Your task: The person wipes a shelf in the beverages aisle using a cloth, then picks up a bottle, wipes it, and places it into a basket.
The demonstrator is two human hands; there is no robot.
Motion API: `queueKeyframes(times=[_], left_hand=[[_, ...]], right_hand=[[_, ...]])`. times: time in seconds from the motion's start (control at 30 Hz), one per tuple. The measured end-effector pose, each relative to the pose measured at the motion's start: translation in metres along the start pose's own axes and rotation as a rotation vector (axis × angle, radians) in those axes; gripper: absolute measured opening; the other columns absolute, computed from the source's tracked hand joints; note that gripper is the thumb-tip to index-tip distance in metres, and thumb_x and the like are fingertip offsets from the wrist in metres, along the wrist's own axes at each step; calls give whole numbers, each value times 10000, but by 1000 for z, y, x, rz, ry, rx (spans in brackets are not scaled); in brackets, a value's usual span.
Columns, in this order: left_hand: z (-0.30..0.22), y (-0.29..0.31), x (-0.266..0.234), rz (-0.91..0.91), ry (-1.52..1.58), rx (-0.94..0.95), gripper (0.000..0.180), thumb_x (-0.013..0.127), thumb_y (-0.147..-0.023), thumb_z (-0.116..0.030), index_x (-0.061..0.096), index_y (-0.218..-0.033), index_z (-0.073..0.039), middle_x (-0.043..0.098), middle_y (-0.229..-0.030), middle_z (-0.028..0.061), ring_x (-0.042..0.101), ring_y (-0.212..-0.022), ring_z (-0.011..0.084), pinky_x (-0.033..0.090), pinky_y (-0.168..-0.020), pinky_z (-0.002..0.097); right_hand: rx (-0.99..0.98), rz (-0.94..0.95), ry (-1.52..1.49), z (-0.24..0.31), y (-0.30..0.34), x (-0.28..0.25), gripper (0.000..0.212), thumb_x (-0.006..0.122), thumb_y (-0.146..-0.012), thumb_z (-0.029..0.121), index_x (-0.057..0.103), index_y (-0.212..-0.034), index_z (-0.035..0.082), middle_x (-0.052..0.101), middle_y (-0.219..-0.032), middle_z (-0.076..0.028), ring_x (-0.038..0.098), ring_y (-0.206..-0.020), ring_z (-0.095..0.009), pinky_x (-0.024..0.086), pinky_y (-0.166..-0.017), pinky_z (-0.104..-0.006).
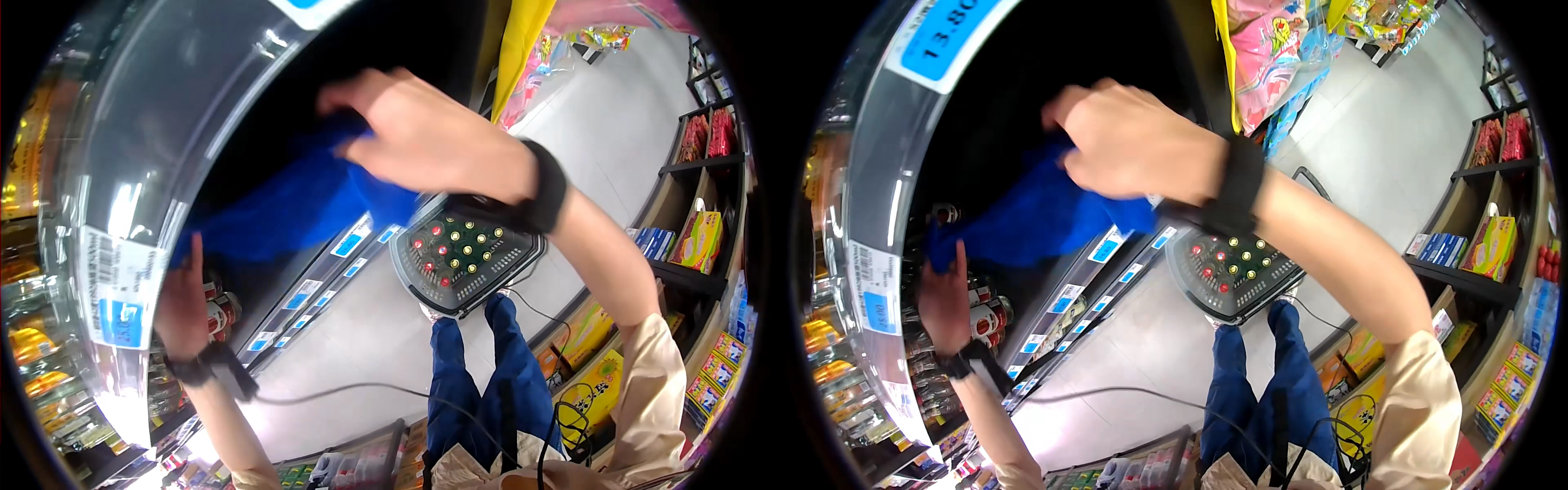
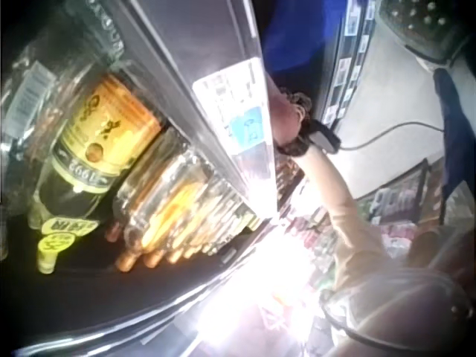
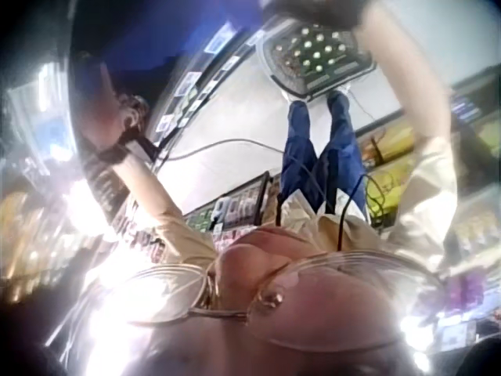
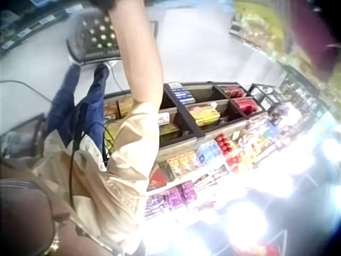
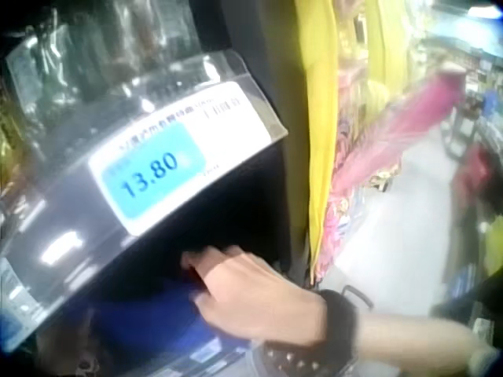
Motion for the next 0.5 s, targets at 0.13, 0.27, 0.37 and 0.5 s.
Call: queueKeyframes(times=[0.13, 0.27, 0.37, 0.5], left_hand=[[-21, -62, 35, -217, 755, 17, 484, 525, -1030, -238, 462, -1468, -43, 494, -1481, 161, 436, -1388, 341, 295, -1226, 572], [15, -156, 10, -43, 620, 186, 477, 477, -1063, -251, 450, -1474, -11, 488, -1497, 169, 467, -1360, 327, 343, -1201, 492], [63, -194, -23, -22, 414, 241, 460, 454, -1080, -247, 454, -1469, -2, 497, -1491, 164, 493, -1334, 309, 376, -1176, 437], [140, -200, -150, -92, -562, 300, 400, 459, -1080, -204, 496, -1440, -33, 545, -1440, 130, 536, -1290, 266, 412, -1125, 376]], right_hand=[[-71, -347, 226, 0, -82, 14, 404, 721, -818, 203, 696, -1192, 53, 721, -1077, -207, 690, -1058, -362, 537, -960, -455], [-21, -361, 337, -26, -132, 42, 396, 707, -857, 256, 689, -1216, 90, 693, -1170, -175, 664, -1119, -334, 512, -1011, -445], [14, -204, 346, -67, -161, 62, 371, 673, -896, 262, 679, -1240, 124, 670, -1235, -155, 648, -1161, -314, 512, -1019, -447], [48, -69, 358, -79, -195, 99, 343, 629, -947, 270, 666, -1272, 169, 640, -1321, -129, 626, -1217, -288, 511, -1029, -449]])
Point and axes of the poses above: each hand's wrist, its own y-axis away from the middle knuckle, its own x-axis out of the palm, z = x × y, the point moved 8 cm from there along -y, towards the middle knuckle
